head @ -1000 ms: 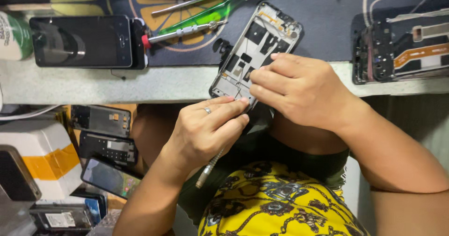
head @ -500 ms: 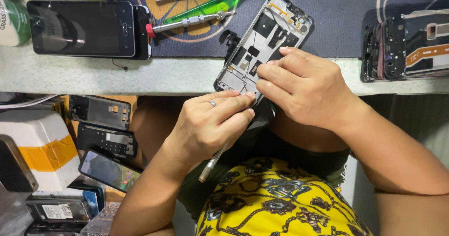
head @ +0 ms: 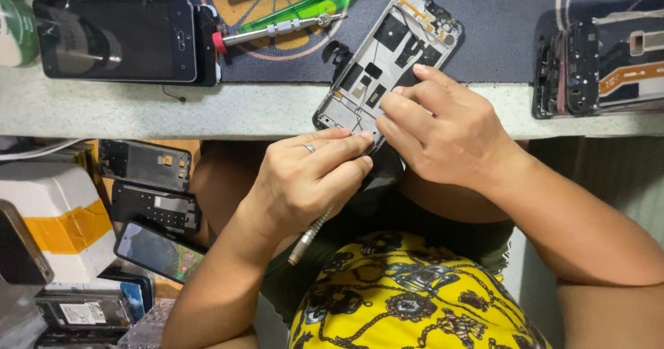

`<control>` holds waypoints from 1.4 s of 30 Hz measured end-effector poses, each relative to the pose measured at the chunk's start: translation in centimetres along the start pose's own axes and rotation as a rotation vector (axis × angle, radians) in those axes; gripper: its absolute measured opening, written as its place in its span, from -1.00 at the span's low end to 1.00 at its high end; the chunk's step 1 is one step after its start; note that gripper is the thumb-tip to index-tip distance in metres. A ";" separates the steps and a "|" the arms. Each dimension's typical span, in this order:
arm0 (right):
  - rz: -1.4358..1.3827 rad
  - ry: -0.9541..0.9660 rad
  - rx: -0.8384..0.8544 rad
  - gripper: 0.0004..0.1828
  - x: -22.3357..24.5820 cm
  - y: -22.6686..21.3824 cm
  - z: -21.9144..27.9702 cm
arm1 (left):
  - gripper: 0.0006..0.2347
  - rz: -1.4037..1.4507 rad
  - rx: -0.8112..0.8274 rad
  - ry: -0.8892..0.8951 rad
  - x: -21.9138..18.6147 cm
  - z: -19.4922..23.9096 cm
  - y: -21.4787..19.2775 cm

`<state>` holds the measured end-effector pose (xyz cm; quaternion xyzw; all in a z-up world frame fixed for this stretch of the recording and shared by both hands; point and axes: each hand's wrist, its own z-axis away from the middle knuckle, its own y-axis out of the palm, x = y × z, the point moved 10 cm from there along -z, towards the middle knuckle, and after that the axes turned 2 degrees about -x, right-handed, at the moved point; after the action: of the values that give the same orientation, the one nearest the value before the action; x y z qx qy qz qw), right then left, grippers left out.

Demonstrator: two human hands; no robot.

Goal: The person uses a precision screwdriver to remove screws and pry off internal components from a disassembled smartphone chassis. They carefully lift and set aside small parts while working on the device's internal frame.

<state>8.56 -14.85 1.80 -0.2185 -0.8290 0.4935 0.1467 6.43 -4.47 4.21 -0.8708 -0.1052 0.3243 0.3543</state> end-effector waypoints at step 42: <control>-1.228 0.892 -0.438 -0.98 -9.3 1.6 5.1 | -0.87 0.304 -0.179 -0.243 2.0 0.2 -0.3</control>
<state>14.60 -22.79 -2.27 0.0770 -0.7425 0.0154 0.6653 7.87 -3.24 3.31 -0.8590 -0.0431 0.4661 0.2073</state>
